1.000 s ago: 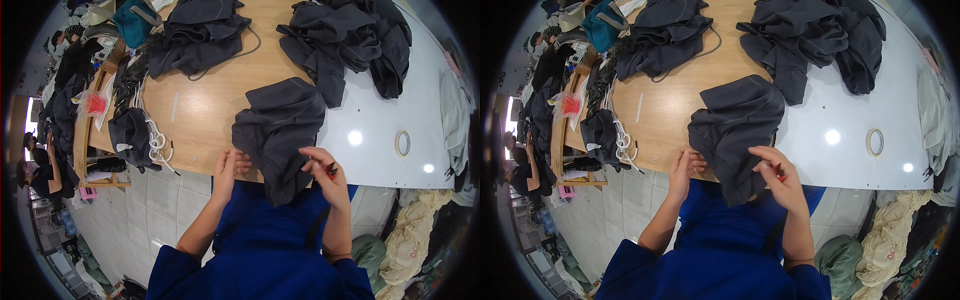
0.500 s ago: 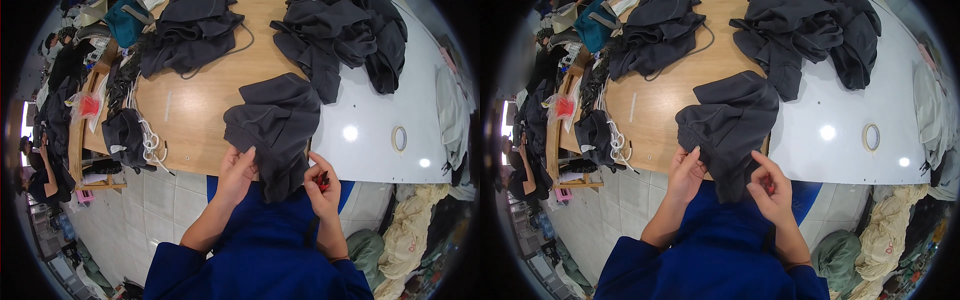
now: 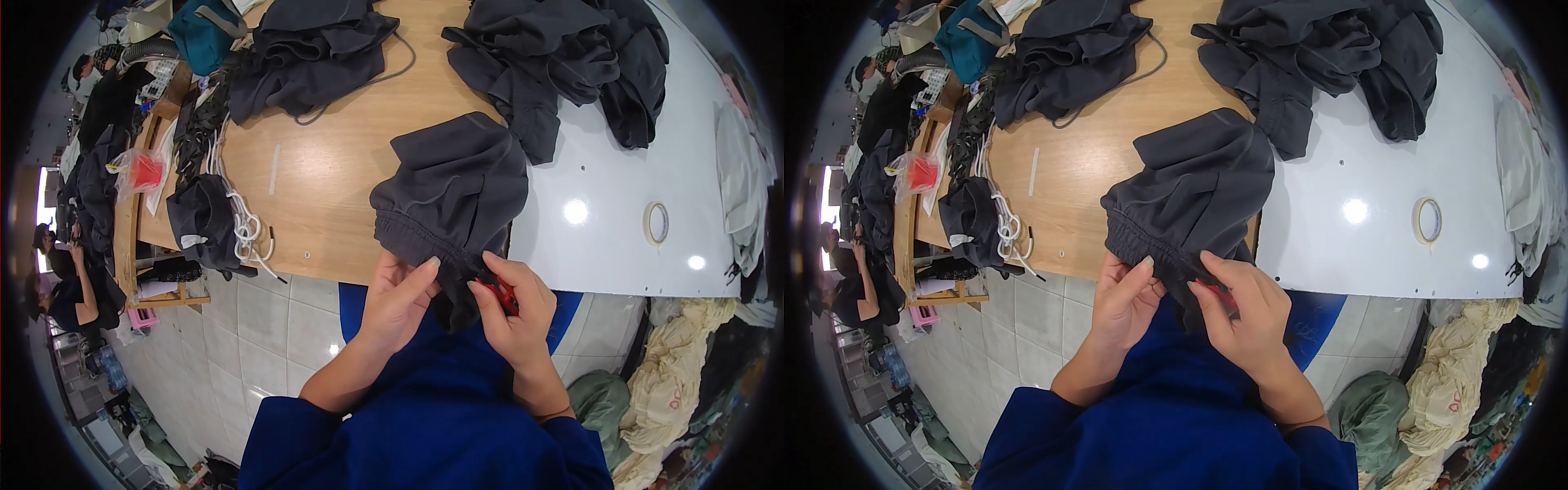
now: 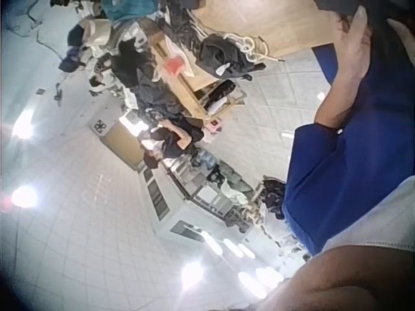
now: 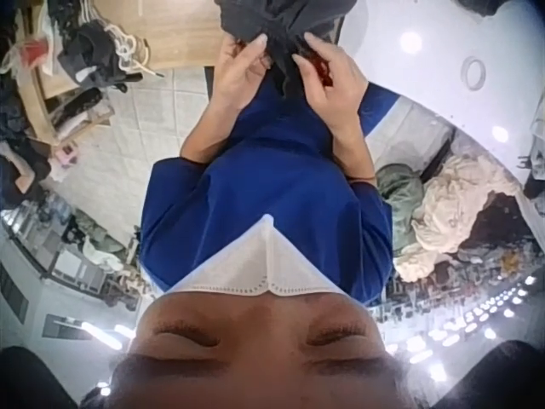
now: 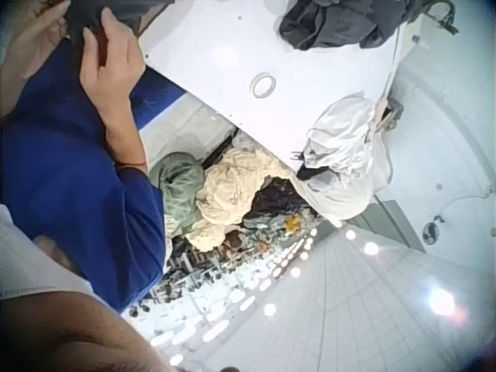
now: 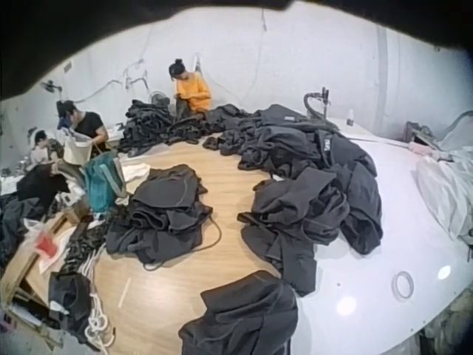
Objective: Trimming loose threads from the seams and waistband of grey shorts using small snips.
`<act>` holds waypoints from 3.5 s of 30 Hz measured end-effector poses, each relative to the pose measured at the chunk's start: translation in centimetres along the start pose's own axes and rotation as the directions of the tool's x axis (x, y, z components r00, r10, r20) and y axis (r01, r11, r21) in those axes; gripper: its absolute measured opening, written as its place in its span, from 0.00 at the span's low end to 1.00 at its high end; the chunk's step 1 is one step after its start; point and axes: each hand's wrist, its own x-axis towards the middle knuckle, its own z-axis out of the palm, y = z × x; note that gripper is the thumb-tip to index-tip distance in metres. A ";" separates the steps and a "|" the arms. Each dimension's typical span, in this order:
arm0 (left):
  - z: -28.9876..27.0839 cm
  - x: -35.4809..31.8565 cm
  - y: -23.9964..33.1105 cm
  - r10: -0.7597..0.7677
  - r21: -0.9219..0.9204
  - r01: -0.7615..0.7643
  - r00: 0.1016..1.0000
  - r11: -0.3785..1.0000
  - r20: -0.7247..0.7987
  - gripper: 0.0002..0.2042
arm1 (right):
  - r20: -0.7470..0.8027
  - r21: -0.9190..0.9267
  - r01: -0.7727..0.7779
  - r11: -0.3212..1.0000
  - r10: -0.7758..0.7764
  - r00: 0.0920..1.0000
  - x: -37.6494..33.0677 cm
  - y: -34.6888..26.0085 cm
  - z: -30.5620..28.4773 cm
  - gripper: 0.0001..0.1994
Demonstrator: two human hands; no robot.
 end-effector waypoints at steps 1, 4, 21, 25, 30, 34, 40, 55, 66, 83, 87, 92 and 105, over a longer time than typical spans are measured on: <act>0.1 0.0 0.0 -0.004 0.000 0.004 1.000 1.000 0.001 0.17 | -0.004 -0.043 0.051 0.998 -0.051 0.999 0.1 0.1 -0.1 0.15; 0.1 0.1 0.0 0.006 0.032 -0.005 1.000 0.999 -0.010 0.17 | -0.003 -0.105 0.113 0.988 -0.114 0.994 0.2 0.3 -0.2 0.14; -0.6 -0.2 0.0 -0.014 0.012 0.013 0.998 1.000 0.060 0.18 | 0.019 -0.163 0.139 0.977 -0.137 0.990 0.3 0.1 -0.8 0.12; -0.3 -0.1 0.1 -0.017 0.006 0.017 0.998 1.000 0.053 0.18 | -0.010 0.001 0.047 0.999 -0.047 0.999 -0.1 0.3 -0.9 0.13; -0.4 -0.1 0.1 -0.153 -0.059 0.156 0.987 0.986 0.050 0.19 | 0.106 0.168 -0.264 0.950 0.249 0.963 0.7 -0.6 -0.9 0.13; -0.5 0.2 -0.2 -0.192 -0.058 0.199 0.976 0.978 0.106 0.21 | -0.064 0.187 -0.150 0.971 0.164 0.984 -0.7 1.6 0.6 0.06; -1.4 0.7 -0.1 -0.228 -0.083 0.230 0.973 0.970 0.038 0.22 | -0.147 0.396 -0.271 0.877 0.352 0.924 -1.0 3.0 -0.3 0.08; -1.5 0.4 -0.6 -0.251 -0.081 0.269 0.950 0.960 0.186 0.21 | -0.011 0.087 -0.021 0.996 0.022 1.000 -1.0 2.2 0.6 0.11; -1.7 -0.7 -0.6 0.157 0.447 -0.162 0.986 0.879 0.049 0.10 | 0.080 0.371 -0.108 0.922 0.084 0.993 -1.0 1.3 -0.8 0.20; -0.3 -1.1 0.2 0.094 0.539 -0.152 0.987 0.829 0.133 0.12 | -0.026 -0.151 0.299 0.942 -0.306 0.952 0.4 0.6 0.0 0.17; -0.6 -1.2 0.1 0.058 0.492 -0.104 0.993 0.864 0.108 0.11 | -0.011 -0.172 0.283 0.944 -0.289 0.957 0.3 0.6 -0.1 0.16; -2.2 -1.5 -0.5 -0.004 0.292 0.011 1.000 0.956 -0.024 0.15 | -0.032 0.103 -0.009 0.995 0.013 0.999 -0.1 0.5 -0.9 0.15; -4.3 1.4 -1.6 -0.259 -0.357 0.230 0.965 0.906 -0.035 0.26 | 0.122 0.344 -0.444 0.827 0.430 0.895 -1.0 6.0 0.7 0.14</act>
